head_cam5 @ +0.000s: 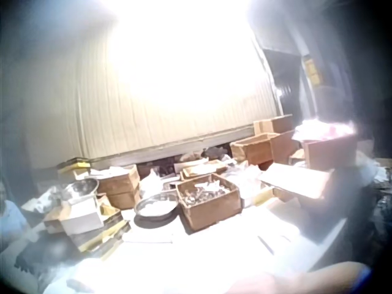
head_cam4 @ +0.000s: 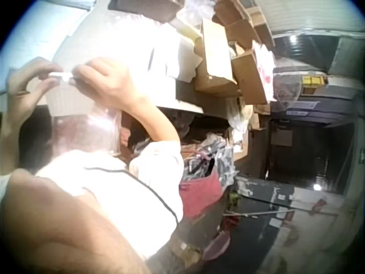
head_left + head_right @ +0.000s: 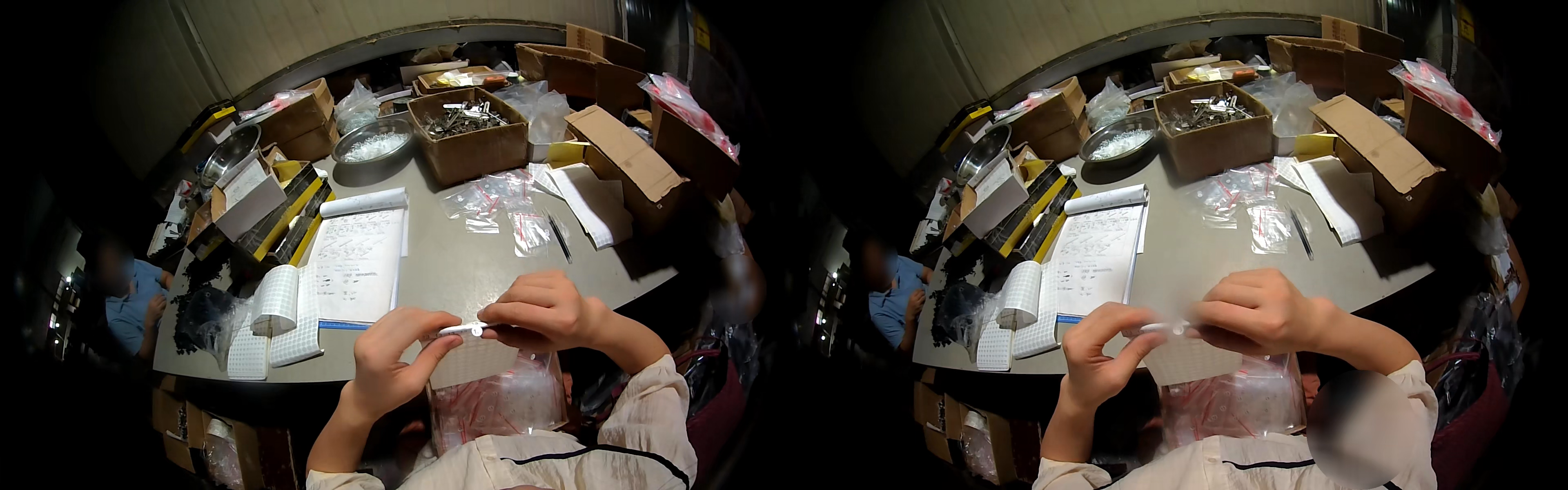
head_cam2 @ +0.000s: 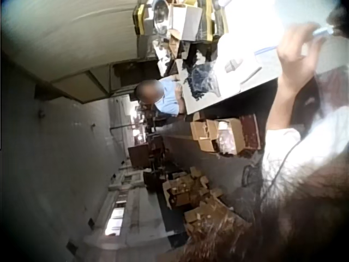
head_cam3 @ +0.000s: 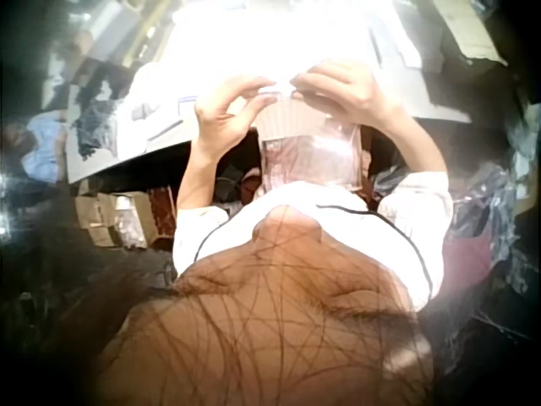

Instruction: The person repeatedly peels small circular stickers from a sheet and places them into clear plastic bags on a cluttered work table. The person handles the sticker sheet and bags by hand, working one sticker at a time.

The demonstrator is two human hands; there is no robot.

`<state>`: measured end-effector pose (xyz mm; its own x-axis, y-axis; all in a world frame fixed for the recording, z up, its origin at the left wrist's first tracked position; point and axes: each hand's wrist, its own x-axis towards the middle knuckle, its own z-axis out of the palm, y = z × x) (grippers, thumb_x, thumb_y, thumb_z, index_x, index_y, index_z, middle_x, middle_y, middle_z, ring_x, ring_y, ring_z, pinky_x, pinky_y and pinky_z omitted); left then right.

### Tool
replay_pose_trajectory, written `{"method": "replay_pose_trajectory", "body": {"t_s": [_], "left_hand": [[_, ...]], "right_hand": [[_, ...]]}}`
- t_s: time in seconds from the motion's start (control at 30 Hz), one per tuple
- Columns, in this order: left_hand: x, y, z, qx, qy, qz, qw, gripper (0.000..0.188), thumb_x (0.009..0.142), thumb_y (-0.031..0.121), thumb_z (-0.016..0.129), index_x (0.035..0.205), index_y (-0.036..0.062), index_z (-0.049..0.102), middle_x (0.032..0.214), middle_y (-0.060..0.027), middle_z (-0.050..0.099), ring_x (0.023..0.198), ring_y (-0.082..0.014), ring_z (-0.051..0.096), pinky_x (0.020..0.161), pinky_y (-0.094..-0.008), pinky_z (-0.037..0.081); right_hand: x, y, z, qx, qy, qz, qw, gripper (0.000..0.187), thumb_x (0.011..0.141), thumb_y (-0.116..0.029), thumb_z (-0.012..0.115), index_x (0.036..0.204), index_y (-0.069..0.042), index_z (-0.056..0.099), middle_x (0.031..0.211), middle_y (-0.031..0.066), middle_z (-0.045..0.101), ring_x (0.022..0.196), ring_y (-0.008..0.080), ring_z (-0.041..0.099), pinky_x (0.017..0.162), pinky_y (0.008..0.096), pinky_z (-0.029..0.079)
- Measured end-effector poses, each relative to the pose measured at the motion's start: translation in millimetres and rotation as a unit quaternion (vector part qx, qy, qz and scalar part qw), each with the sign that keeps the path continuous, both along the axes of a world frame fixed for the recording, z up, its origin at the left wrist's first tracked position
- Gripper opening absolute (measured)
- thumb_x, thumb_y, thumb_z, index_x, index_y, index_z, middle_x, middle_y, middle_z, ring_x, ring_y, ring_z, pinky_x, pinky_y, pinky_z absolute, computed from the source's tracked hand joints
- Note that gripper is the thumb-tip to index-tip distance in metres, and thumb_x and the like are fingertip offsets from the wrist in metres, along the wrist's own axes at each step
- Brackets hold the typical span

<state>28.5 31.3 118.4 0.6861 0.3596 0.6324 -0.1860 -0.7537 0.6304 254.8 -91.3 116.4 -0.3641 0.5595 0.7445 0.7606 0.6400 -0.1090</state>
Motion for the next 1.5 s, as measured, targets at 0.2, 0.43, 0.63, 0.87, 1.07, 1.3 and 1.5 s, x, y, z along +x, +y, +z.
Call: {"method": "replay_pose_trajectory", "body": {"t_s": [0.2, 0.43, 0.63, 0.87, 1.07, 1.3, 1.5], "left_hand": [[3.7, 4.8, -22.0, -0.187, -0.025, 0.018, 0.982, 0.012, 0.084, 0.001, 0.079, 0.094, -0.002, 0.076, 0.085, -0.0094, 0.074, 0.073, -0.0144, 0.067, 0.067, -0.0267, 0.051], [29.3, 22.8, -32.3, -0.101, -0.022, 0.049, 0.993, 0.011, 0.083, 0.001, 0.079, 0.093, -0.0007, 0.076, 0.085, -0.0089, 0.074, 0.072, -0.0141, 0.067, 0.066, -0.0275, 0.052], [48.7, 28.5, -35.2, -0.037, -0.002, 0.024, 0.999, 0.012, 0.082, 0.001, 0.079, 0.093, 0.0, 0.076, 0.083, -0.0104, 0.073, 0.068, -0.0164, 0.067, 0.065, -0.0282, 0.053], [78.2, 45.3, -25.3, -0.198, 0.124, -0.01, 0.972, 0.009, 0.089, 0.006, 0.076, 0.094, -0.0015, 0.074, 0.084, -0.0079, 0.075, 0.07, -0.0113, 0.067, 0.063, -0.027, 0.052], [105.7, 75.5, -58.0, -0.38, 0.137, -0.072, 0.912, 0.013, 0.091, 0.011, 0.076, 0.094, -0.0014, 0.074, 0.077, -0.0022, 0.069, 0.067, -0.0049, 0.057, 0.057, -0.0221, 0.042], [99.1, 110.5, -83.0, -0.424, 0.172, -0.066, 0.887, 0.016, 0.089, 0.014, 0.077, 0.093, -0.001, 0.074, 0.07, 0.0004, 0.065, 0.059, -0.0036, 0.051, 0.052, -0.0211, 0.037], [97.6, 121.0, -80.5, -0.406, 0.174, -0.055, 0.896, 0.016, 0.088, 0.014, 0.077, 0.091, -0.0009, 0.072, 0.069, 0.0011, 0.064, 0.058, -0.0036, 0.051, 0.052, -0.0209, 0.037]], "right_hand": [[0.7, -4.0, -10.1, -0.13, 0.096, -0.007, 0.987, 0.025, 0.086, -0.014, 0.079, 0.106, -0.004, 0.068, 0.088, 0.0105, 0.069, 0.07, 0.0254, 0.066, 0.059, 0.0347, 0.052], [16.5, 12.1, -3.6, -0.117, 0.129, -0.043, 0.984, 0.024, 0.094, -0.013, 0.073, 0.113, -0.001, 0.065, 0.107, 0.0109, 0.068, 0.093, 0.0234, 0.066, 0.077, 0.0334, 0.052], [16.9, 15.1, -11.4, -0.093, 0.019, -0.121, 0.988, 0.02, 0.087, -0.006, 0.076, 0.103, -0.006, 0.064, 0.098, 0.0079, 0.064, 0.089, 0.027, 0.063, 0.079, 0.0373, 0.05], [29.7, 24.7, -28.6, -0.04, -0.032, -0.208, 0.977, 0.022, 0.08, -0.004, 0.076, 0.099, -0.006, 0.064, 0.093, 0.0066, 0.062, 0.083, 0.0263, 0.061, 0.076, 0.0377, 0.049], [40.2, 34.9, -52.1, -0.008, -0.109, -0.212, 0.971, 0.031, 0.07, -0.001, 0.073, 0.101, -0.005, 0.066, 0.094, 0.0064, 0.064, 0.085, 0.0248, 0.063, 0.077, 0.0364, 0.051], [102.8, 22.2, -62.7, -0.138, 0.073, -0.305, 0.94, 0.016, 0.085, 0.003, 0.068, 0.099, -0.003, 0.062, 0.093, 0.0126, 0.066, 0.085, 0.0318, 0.066, 0.073, 0.0395, 0.053], [107.8, 14.4, -98.4, -0.257, 0.027, -0.335, 0.906, 0.012, 0.091, -0.009, 0.07, 0.099, -0.005, 0.062, 0.093, 0.0135, 0.066, 0.084, 0.0334, 0.067, 0.071, 0.0408, 0.053]]}}
